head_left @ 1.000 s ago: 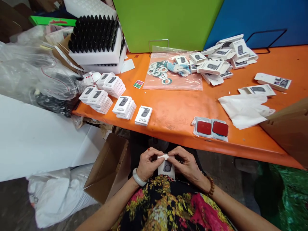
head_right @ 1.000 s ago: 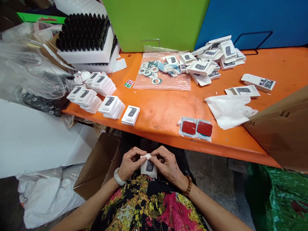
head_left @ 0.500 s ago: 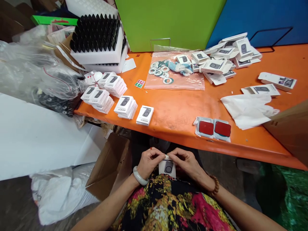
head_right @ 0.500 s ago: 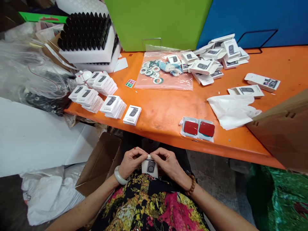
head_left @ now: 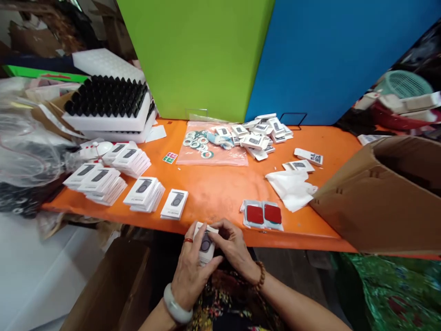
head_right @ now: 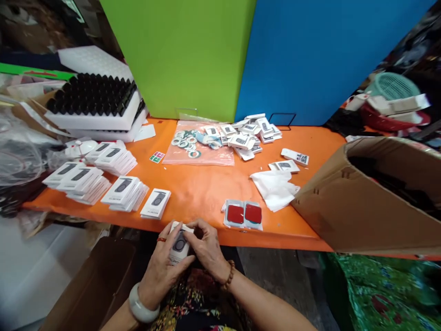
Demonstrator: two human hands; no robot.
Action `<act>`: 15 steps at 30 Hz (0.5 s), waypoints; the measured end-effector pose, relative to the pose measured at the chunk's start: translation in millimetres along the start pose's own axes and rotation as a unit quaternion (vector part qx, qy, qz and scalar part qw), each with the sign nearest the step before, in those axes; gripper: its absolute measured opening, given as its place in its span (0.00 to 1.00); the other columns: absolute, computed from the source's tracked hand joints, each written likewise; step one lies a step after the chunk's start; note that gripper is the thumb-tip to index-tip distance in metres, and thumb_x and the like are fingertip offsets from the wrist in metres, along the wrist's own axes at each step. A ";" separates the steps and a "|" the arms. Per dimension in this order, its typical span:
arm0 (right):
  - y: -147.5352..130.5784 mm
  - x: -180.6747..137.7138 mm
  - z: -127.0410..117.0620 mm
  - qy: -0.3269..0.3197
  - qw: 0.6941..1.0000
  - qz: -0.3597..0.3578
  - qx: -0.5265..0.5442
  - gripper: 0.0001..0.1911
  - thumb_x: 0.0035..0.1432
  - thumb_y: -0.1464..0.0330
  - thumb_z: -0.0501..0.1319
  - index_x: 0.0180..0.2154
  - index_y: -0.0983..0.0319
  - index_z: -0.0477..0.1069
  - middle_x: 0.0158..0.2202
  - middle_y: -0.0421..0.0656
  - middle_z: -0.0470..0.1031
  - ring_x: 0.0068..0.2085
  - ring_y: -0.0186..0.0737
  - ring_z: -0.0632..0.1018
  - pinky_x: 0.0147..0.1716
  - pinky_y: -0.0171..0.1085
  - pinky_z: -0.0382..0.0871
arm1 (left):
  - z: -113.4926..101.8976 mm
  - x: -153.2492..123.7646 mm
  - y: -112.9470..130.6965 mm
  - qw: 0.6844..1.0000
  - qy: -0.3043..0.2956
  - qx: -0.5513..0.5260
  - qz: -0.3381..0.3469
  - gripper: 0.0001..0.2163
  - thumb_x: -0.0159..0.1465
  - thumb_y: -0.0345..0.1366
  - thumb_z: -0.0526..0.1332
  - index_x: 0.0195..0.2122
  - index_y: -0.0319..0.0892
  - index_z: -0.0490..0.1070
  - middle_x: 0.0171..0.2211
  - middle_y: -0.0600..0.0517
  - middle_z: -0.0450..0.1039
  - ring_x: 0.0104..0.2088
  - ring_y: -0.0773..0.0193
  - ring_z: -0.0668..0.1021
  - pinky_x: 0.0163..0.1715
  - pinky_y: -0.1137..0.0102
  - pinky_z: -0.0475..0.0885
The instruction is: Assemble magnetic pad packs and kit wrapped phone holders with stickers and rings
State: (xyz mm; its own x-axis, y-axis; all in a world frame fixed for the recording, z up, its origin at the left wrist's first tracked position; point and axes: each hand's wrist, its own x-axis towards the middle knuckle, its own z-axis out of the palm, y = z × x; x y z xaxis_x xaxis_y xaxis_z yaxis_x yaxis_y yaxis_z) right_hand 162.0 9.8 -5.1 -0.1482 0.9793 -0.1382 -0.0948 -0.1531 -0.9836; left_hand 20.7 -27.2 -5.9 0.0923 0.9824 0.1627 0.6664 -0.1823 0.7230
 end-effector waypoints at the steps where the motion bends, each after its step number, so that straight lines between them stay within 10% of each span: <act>1: -5.8 6.5 -0.1 -0.011 1.000 -0.014 -0.017 0.11 0.54 0.60 0.63 0.35 0.61 0.71 0.29 0.39 0.72 0.29 0.33 0.71 0.29 0.33 0.66 | 0.2 7.8 -0.5 1.000 0.012 0.022 0.016 0.27 0.61 0.38 0.60 0.62 0.45 0.58 0.62 0.42 0.58 0.61 0.50 0.64 0.57 0.54 0.66; 5: -25.3 42.0 -25.3 -0.059 0.980 -0.099 -0.160 0.16 0.58 0.58 0.59 0.46 0.59 0.68 0.37 0.41 0.73 0.35 0.36 0.74 0.36 0.37 0.69 | -12.4 47.8 -11.5 0.991 0.075 0.097 0.057 0.23 0.61 0.36 0.57 0.58 0.44 0.62 0.57 0.42 0.65 0.56 0.50 0.70 0.55 0.56 0.68; 8: -37.8 90.3 -70.9 0.052 0.934 -0.177 -0.307 0.22 0.58 0.60 0.59 0.53 0.59 0.63 0.46 0.47 0.70 0.43 0.42 0.74 0.43 0.42 0.69 | -30.6 81.4 -27.1 0.981 0.105 0.154 0.055 0.24 0.59 0.38 0.57 0.58 0.41 0.64 0.56 0.41 0.66 0.54 0.49 0.72 0.55 0.56 0.67; 12: -52.6 161.8 -136.5 0.198 0.804 -0.105 -0.551 0.24 0.58 0.66 0.57 0.55 0.67 0.60 0.52 0.55 0.66 0.52 0.47 0.68 0.51 0.42 0.64 | -43.5 113.4 -52.1 0.967 0.111 0.228 0.033 0.25 0.57 0.39 0.55 0.55 0.36 0.66 0.54 0.37 0.67 0.50 0.46 0.74 0.51 0.55 0.69; 15: -57.4 195.1 -168.2 0.231 0.762 -0.060 -0.602 0.24 0.56 0.73 0.54 0.55 0.70 0.61 0.52 0.58 0.65 0.52 0.52 0.67 0.48 0.45 0.63 | -41.4 121.8 -66.6 0.956 0.100 0.275 0.025 0.22 0.58 0.39 0.54 0.52 0.37 0.69 0.51 0.37 0.70 0.49 0.47 0.74 0.50 0.56 0.70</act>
State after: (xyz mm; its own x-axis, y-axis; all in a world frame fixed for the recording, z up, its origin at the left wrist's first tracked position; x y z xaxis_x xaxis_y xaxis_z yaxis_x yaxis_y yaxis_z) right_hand 304.1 232.0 5.0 0.1797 0.9614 0.2084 0.9327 -0.0991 -0.3469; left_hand -43.1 102.9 -6.4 0.0283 0.9355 0.3521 0.9578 -0.1262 0.2583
